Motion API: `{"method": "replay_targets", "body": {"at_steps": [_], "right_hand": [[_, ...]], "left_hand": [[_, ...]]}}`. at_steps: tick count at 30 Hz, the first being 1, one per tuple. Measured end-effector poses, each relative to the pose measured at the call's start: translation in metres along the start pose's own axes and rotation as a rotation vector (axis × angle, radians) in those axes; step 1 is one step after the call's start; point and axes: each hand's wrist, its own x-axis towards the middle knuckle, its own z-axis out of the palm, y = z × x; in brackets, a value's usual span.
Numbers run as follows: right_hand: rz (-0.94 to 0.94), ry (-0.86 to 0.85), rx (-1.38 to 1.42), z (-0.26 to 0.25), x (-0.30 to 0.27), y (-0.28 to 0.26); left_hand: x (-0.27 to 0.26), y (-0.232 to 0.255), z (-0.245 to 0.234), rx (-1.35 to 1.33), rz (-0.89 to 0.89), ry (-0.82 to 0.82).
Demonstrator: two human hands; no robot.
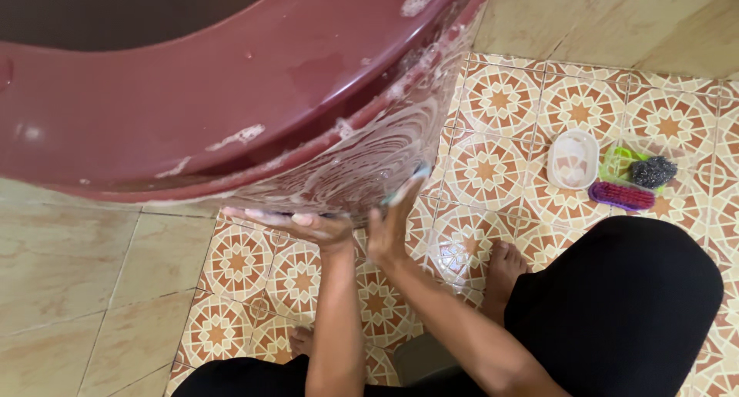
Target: The person scrubs the exterior side of a maroon bathtub using a soapy sponge. They are sitting on the floor and work their way around the curved surface, applying soap and scrubbing in circular motions.
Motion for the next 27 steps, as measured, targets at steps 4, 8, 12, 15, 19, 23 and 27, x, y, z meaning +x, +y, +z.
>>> {"method": "replay_targets", "body": {"at_steps": [4,8,12,15,19,23,27], "right_hand": [[-0.360,-0.100,-0.233,-0.003,0.005,-0.006],[-0.583,-0.095,-0.357,-0.015,0.036,-0.041],[-0.479,-0.009,-0.181,-0.024,0.069,-0.046],[-0.436,0.013,-0.184,-0.024,0.068,-0.049],[-0.517,-0.037,-0.280,-0.020,0.061,-0.071],[-0.661,-0.061,-0.387,-0.028,0.082,-0.102],[-0.692,0.048,-0.355,-0.037,0.116,-0.118]], "left_hand": [[-0.004,-0.003,0.002,0.015,0.033,-0.014],[-0.007,-0.004,0.000,0.053,0.053,-0.013],[0.001,-0.002,0.003,0.134,0.095,0.011],[0.013,-0.005,0.002,0.357,0.325,0.083],[0.006,-0.008,-0.005,0.271,0.215,0.061],[-0.014,-0.016,-0.016,0.189,0.100,0.025],[-0.017,-0.023,-0.017,0.146,0.019,0.023]]}}
